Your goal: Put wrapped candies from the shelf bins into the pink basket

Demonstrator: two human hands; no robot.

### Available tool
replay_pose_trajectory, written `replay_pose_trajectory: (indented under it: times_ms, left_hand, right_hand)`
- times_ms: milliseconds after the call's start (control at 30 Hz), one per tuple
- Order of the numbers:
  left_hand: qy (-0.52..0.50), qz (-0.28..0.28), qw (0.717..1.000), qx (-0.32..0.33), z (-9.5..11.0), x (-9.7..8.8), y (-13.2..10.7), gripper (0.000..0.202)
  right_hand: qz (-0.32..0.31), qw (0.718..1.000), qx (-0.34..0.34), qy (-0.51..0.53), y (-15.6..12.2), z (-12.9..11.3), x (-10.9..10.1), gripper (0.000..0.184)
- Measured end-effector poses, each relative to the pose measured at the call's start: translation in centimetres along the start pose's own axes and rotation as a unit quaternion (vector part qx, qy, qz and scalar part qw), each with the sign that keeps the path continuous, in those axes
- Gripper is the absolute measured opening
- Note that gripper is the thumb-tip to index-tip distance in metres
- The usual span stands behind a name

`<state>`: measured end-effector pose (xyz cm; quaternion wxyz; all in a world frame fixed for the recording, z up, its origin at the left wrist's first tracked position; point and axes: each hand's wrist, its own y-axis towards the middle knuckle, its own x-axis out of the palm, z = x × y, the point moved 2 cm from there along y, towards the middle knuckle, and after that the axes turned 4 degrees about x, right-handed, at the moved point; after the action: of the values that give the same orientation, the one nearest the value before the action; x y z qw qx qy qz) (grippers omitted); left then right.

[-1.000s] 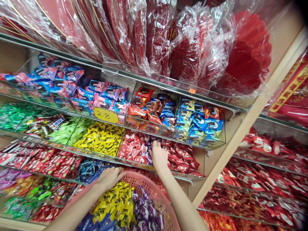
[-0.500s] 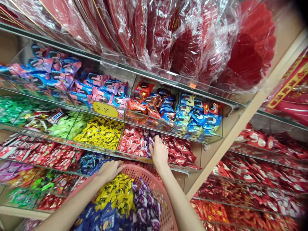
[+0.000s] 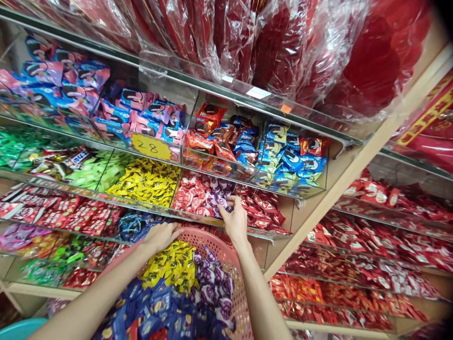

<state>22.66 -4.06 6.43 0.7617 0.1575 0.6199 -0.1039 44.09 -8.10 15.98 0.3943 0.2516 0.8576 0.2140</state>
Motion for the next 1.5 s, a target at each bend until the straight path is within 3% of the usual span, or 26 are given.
replay_pose_trajectory:
  times_ms: [133,200,267,333,433,500,600,700,967,1067,1133,1200,1300,1400,1500]
  left_hand:
    - [0.012,-0.006,1.000,0.005,0.1,0.0,0.0,0.061]
    - [0.010,-0.012,1.000,0.000,0.1,0.0,0.0,0.061]
    - [0.009,-0.015,1.000,0.001,0.0,0.1,0.1,0.061]
    - [0.014,-0.013,1.000,0.005,0.0,0.3,0.2,0.062]
    - [0.027,-0.003,0.999,0.017,-0.1,0.4,0.3,0.061]
    - [0.033,0.002,0.999,0.026,0.0,0.4,0.4,0.061]
    - [0.037,0.002,0.999,0.037,0.2,0.3,0.3,0.059]
    - [0.046,0.001,0.998,0.036,0.3,0.2,0.2,0.057]
    - [0.040,-0.008,0.999,0.034,0.3,0.3,0.2,0.055]
    - [0.032,-0.008,0.999,0.036,0.2,0.4,0.4,0.055]
    - [0.031,-0.003,0.999,0.038,0.1,0.6,0.4,0.054]
    - [0.033,0.003,0.999,0.037,0.1,0.7,0.4,0.054]
    - [0.034,0.002,0.999,0.030,0.1,0.6,0.4,0.057]
    - [0.032,0.000,0.999,0.026,0.2,0.4,0.2,0.060]
    - [0.029,0.001,0.999,0.024,0.3,0.3,0.1,0.058]
  right_hand:
    - [0.009,1.000,-0.005,0.026,-0.4,-0.3,-0.7,0.034]
    - [-0.027,0.998,-0.019,0.052,-1.0,-0.8,-1.3,0.035]
    - [-0.119,0.988,-0.048,0.085,-1.9,-1.3,-1.7,0.034]
    - [-0.243,0.961,-0.085,0.105,-3.0,-1.3,-1.6,0.032]
    - [-0.413,0.902,-0.105,0.069,-4.6,0.2,0.1,0.031]
    - [-0.481,0.873,-0.078,0.005,-5.3,2.0,1.7,0.030]
    - [-0.512,0.855,-0.029,-0.080,-5.9,4.6,3.8,0.030]
    - [-0.532,0.841,-0.019,-0.096,-6.4,5.9,5.2,0.034]
    - [-0.591,0.792,-0.069,-0.139,-8.5,4.4,7.0,0.031]
    - [-0.572,0.809,-0.069,-0.116,-8.6,3.7,6.8,0.026]
    - [-0.532,0.841,-0.074,-0.056,-8.0,3.0,6.0,0.015]
    - [-0.436,0.896,-0.090,0.014,-6.8,2.0,4.3,0.015]
    - [-0.215,0.968,-0.108,0.066,-4.8,0.6,1.0,0.022]
    - [-0.052,0.992,-0.106,0.033,-3.3,-0.1,-1.2,0.027]
    - [-0.017,0.994,-0.095,-0.046,-2.7,0.2,-1.2,0.036]
